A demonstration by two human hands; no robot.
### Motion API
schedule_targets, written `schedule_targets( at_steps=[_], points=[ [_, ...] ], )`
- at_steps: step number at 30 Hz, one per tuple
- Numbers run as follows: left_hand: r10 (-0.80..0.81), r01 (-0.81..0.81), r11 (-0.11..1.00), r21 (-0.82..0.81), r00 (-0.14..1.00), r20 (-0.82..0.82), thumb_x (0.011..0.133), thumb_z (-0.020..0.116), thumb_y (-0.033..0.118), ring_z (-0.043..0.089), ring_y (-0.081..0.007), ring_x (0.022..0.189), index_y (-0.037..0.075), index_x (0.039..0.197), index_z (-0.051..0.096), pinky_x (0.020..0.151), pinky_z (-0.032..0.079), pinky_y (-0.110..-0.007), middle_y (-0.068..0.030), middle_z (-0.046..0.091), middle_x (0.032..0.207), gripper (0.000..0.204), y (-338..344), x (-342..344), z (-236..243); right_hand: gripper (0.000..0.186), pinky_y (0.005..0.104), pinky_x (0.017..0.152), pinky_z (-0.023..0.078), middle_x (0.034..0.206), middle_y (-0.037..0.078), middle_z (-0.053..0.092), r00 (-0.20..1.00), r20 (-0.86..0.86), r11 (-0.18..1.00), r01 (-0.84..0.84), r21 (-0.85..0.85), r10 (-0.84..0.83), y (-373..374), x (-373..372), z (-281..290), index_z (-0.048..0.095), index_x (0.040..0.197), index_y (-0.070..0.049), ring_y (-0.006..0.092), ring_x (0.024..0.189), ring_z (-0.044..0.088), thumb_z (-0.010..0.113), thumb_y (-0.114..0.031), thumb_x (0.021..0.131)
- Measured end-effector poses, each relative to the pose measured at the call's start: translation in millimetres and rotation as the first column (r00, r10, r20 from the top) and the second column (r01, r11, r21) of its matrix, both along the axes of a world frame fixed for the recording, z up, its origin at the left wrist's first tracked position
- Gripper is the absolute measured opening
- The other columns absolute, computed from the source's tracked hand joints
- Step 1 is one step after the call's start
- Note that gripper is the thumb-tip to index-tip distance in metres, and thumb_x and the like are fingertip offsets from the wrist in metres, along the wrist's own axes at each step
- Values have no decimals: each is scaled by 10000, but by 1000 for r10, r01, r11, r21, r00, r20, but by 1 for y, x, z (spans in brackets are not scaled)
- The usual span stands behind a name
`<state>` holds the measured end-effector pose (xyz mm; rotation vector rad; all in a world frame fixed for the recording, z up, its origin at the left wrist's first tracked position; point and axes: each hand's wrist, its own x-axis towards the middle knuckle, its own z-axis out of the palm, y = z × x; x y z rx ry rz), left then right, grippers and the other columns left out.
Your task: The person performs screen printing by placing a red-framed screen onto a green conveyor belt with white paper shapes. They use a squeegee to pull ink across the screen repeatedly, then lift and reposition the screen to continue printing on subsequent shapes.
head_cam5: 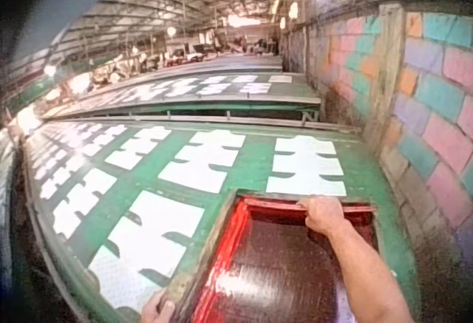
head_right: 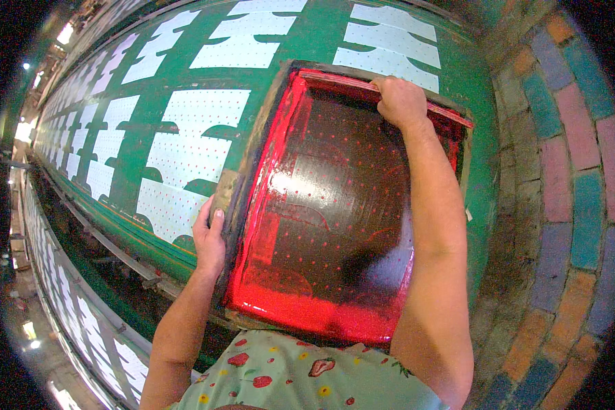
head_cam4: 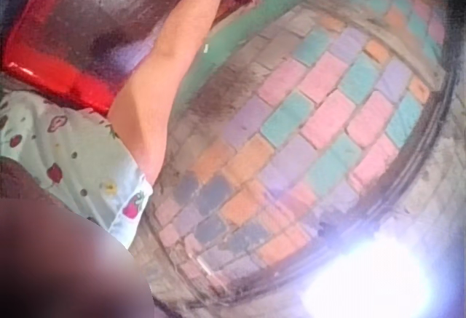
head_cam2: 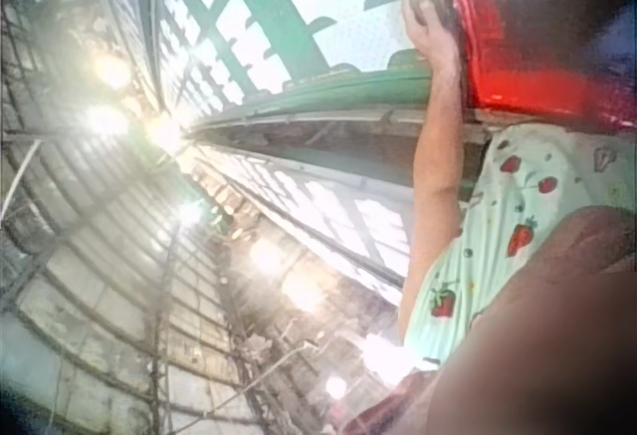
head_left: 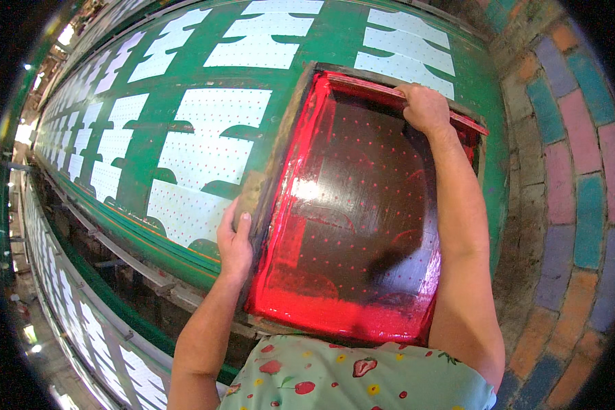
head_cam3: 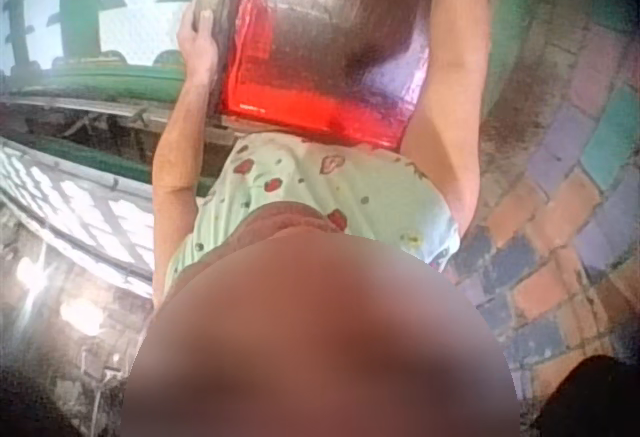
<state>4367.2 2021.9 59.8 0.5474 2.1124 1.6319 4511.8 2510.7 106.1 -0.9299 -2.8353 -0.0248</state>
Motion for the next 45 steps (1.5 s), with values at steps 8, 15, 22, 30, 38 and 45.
schedule_targets(
  at_steps=[8,15,22,30,38,45],
  points=[
    [-4,4,1000,10,999,-34,1139,596,138,612,-246,1383,-65,1551,594,1221,444,-398,-168,676,1492,459,2,-3,-6,353,545,965,648,1140,169,833,991,122,993,65,-96,-53,-35,13,20,835,1201,-174,393,1092,800,671,-146,889],
    [-19,19,1000,-11,999,-40,1137,595,183,637,-281,1371,-49,1526,613,1193,462,-403,-202,695,1470,453,1,-3,-3,381,535,905,662,1076,159,840,987,161,990,5,-142,18,-163,69,23,844,1199,-221,382,1015,817,706,-136,855],
    [-38,41,999,29,996,-85,1122,618,217,696,-332,1308,-32,1514,625,1146,498,-426,-242,743,1389,465,-2,-5,-4,368,521,813,663,993,170,819,986,139,984,-72,-162,95,-316,131,26,827,1161,-192,383,953,813,746,-124,808],
    [-24,30,998,51,993,-118,1021,790,251,754,-344,1214,2,1463,673,1078,555,-444,-231,787,1302,521,-4,-3,1,383,503,875,634,1049,155,782,989,111,963,-63,-261,95,-453,184,42,800,1230,-126,364,1021,782,752,-112,850],
    [-2,-17,996,-83,976,-220,876,936,217,784,-277,1106,-1,1368,722,1019,588,-405,-183,820,1207,579,1,-8,-20,605,526,1005,552,1220,175,704,975,-70,938,-222,-266,211,-489,218,34,730,1364,-68,387,1142,681,816,-469,920],
    [2,-30,989,-147,982,-187,890,926,206,792,-238,1022,-15,1290,773,955,604,-392,-155,839,1147,481,1,-5,-12,654,549,1185,486,1505,240,660,893,-276,822,-438,-362,355,-453,291,17,703,1437,-59,421,1410,618,799,-493,957]
  ],
)
